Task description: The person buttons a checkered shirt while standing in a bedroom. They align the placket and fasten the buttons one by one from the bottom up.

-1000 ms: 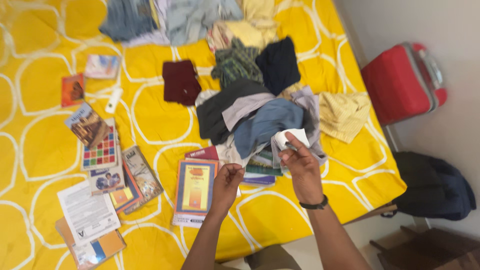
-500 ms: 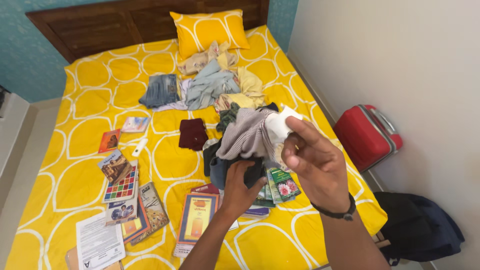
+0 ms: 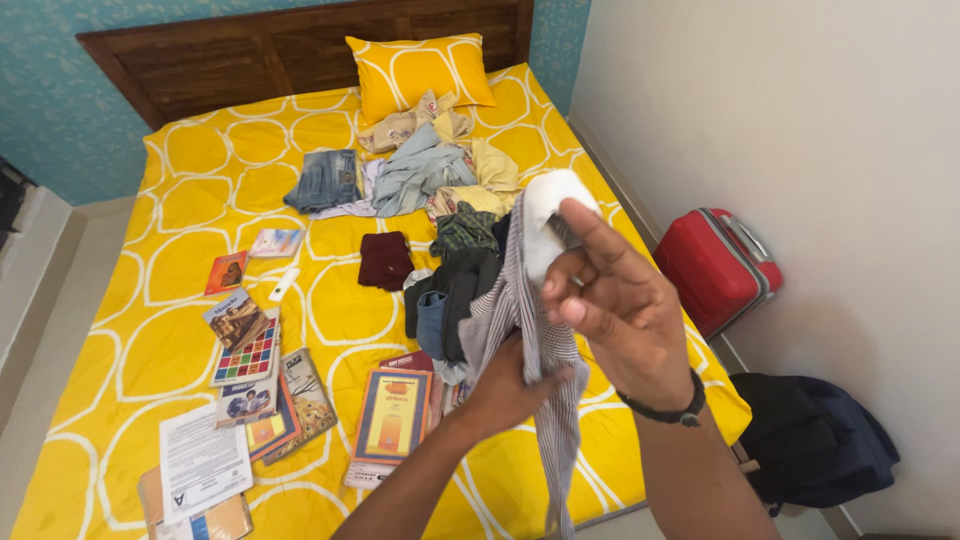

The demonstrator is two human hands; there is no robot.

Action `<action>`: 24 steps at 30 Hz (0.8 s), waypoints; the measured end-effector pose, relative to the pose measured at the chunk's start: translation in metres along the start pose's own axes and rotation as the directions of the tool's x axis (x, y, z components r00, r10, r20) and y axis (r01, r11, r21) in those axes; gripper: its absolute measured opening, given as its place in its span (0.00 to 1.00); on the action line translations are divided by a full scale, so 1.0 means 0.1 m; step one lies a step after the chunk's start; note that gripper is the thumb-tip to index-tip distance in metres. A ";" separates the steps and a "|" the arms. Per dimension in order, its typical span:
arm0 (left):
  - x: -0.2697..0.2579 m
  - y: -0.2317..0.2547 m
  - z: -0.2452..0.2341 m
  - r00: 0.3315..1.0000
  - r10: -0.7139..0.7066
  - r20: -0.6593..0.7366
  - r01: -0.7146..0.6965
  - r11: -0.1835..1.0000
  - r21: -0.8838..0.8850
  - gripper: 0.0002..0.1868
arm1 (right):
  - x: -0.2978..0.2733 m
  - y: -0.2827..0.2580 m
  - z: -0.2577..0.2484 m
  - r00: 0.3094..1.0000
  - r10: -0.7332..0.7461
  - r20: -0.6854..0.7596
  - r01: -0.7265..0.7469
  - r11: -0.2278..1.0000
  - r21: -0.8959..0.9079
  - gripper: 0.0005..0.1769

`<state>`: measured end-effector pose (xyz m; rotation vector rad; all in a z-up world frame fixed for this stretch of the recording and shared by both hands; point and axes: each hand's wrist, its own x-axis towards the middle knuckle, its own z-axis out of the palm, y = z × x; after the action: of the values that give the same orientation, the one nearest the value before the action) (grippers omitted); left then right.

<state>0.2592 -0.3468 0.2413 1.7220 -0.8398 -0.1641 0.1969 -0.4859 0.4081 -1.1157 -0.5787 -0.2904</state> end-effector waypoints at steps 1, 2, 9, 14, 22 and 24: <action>0.01 -0.06 -0.05 0.997 -0.077 0.000 0.077 0.997 0.000 0.24 | 0.01 -0.01 -0.03 0.999 -0.021 -0.040 0.020 0.999 -0.041 0.39; 0.01 -0.14 -0.16 0.988 -0.154 0.000 0.154 0.988 -0.001 0.22 | 0.03 -0.02 -0.09 0.996 -0.044 -0.078 0.038 0.996 -0.083 0.39; -0.16 -0.33 -1.62 0.970 -0.065 -0.235 -0.002 0.962 -0.274 0.21 | -0.01 -0.02 -0.54 0.918 -0.262 -0.298 0.101 0.880 -0.464 0.34; -0.45 -0.13 -2.09 0.914 -0.055 -0.403 -0.063 0.960 -0.274 0.12 | -0.09 0.27 -0.22 0.882 -0.458 -0.115 0.096 0.412 -0.906 0.33; -1.04 0.04 -3.01 0.786 -0.008 -0.618 -0.128 0.976 -0.175 0.09 | 0.15 0.38 0.50 0.926 -0.161 0.342 0.334 -0.071 -0.940 0.28; -1.14 -0.01 -3.24 0.757 0.015 -0.653 -0.203 0.956 -0.213 0.09 | 0.18 0.49 0.58 0.913 -0.033 0.406 0.406 -0.009 -0.914 0.27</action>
<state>0.3422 -0.0215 0.3136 1.3194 -0.3685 0.3747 0.2188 -0.4120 0.3996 -2.5735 -0.8190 -0.9774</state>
